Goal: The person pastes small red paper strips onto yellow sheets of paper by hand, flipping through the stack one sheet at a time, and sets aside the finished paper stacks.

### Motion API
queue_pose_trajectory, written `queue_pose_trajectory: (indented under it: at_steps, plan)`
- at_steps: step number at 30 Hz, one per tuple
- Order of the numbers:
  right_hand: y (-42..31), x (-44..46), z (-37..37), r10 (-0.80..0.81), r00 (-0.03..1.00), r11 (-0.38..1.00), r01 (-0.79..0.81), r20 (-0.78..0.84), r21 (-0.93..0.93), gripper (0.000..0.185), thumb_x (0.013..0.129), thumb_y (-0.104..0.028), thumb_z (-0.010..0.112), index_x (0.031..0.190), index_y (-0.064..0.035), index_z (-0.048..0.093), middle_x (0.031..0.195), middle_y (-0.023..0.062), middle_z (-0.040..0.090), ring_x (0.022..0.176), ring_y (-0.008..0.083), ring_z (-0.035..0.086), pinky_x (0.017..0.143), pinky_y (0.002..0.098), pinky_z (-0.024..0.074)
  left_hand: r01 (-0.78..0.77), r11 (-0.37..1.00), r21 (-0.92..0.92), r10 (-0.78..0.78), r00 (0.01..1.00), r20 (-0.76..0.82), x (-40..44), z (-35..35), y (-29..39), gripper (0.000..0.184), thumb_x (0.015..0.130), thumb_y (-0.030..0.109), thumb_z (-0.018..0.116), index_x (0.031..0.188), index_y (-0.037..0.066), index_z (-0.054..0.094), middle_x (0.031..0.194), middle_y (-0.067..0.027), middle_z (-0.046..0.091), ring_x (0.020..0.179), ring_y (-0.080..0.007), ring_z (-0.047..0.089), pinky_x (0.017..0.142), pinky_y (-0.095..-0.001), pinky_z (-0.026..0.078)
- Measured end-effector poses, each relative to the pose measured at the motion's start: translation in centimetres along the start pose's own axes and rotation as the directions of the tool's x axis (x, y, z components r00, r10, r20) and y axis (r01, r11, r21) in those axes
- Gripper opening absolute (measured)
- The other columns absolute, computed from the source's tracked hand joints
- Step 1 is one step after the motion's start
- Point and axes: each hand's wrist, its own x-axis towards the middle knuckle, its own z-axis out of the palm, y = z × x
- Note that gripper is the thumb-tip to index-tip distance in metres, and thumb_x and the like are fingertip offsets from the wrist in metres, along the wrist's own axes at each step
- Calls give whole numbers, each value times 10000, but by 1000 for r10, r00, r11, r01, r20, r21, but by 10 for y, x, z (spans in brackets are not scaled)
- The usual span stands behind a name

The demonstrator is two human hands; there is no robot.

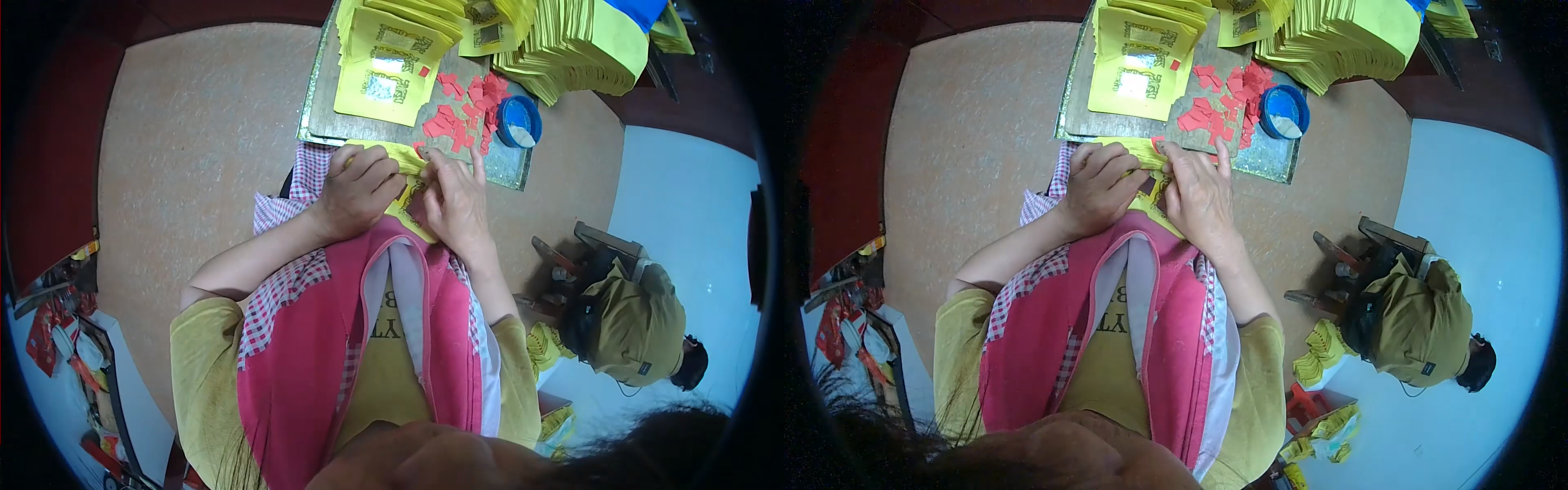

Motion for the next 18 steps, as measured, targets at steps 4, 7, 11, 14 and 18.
queue_pose_trajectory:
  at_steps: [4, 7, 11, 14, 18]
  plan:
    - [-1, -1, -1, -6, 1000, 1000, 6, -6, -1, 539, 775, 67, 603, 1294, -74, 560, 906, 41, 665, 953, 247, 659, 1178, 568, 258, -2, 1000, -10, 2, 1000, -21, 0, 0, 0, 157, 813, 186, 692, 952, 117, 713, 999, 3, 617, 1074, -206, 563, 913, -416, 395]
    - [-1, -1, -1, -4, 1000, 1000, 4, -1, 8, 540, 768, 72, 594, 1288, -69, 564, 912, 45, 672, 962, 246, 662, 1180, 570, 256, 4, 1000, -11, -5, 999, -33, -1, 1, -1, 157, 810, 187, 697, 950, 119, 714, 982, 5, 609, 1056, -205, 561, 910, -418, 396]
    - [-1, -1, -2, 13, 1000, 1000, -14, 18, 28, 529, 763, 77, 582, 1275, -56, 573, 920, 53, 678, 970, 256, 664, 1185, 574, 248, 17, 1000, -19, -18, 998, -54, -2, 2, -1, 172, 793, 172, 718, 958, 123, 713, 961, 9, 596, 1041, -206, 555, 906, -419, 397]
    - [-3, -2, -3, 24, 999, 999, -25, 27, 37, 519, 763, 79, 577, 1266, -47, 579, 919, 57, 679, 974, 261, 664, 1186, 577, 246, 29, 1000, -11, -30, 997, -69, -3, 3, 1, 188, 782, 165, 731, 965, 125, 712, 948, 11, 586, 1036, -205, 551, 902, -418, 398]
    - [-4, -2, -5, 17, 999, 999, -18, 42, 33, 484, 785, 54, 581, 1260, -34, 583, 916, 60, 682, 971, 265, 664, 1181, 577, 256, 45, 999, 31, -43, 997, -60, -4, 5, 2, 123, 808, 210, 646, 899, 133, 675, 965, 1, 573, 1070, -192, 553, 967, -411, 387]
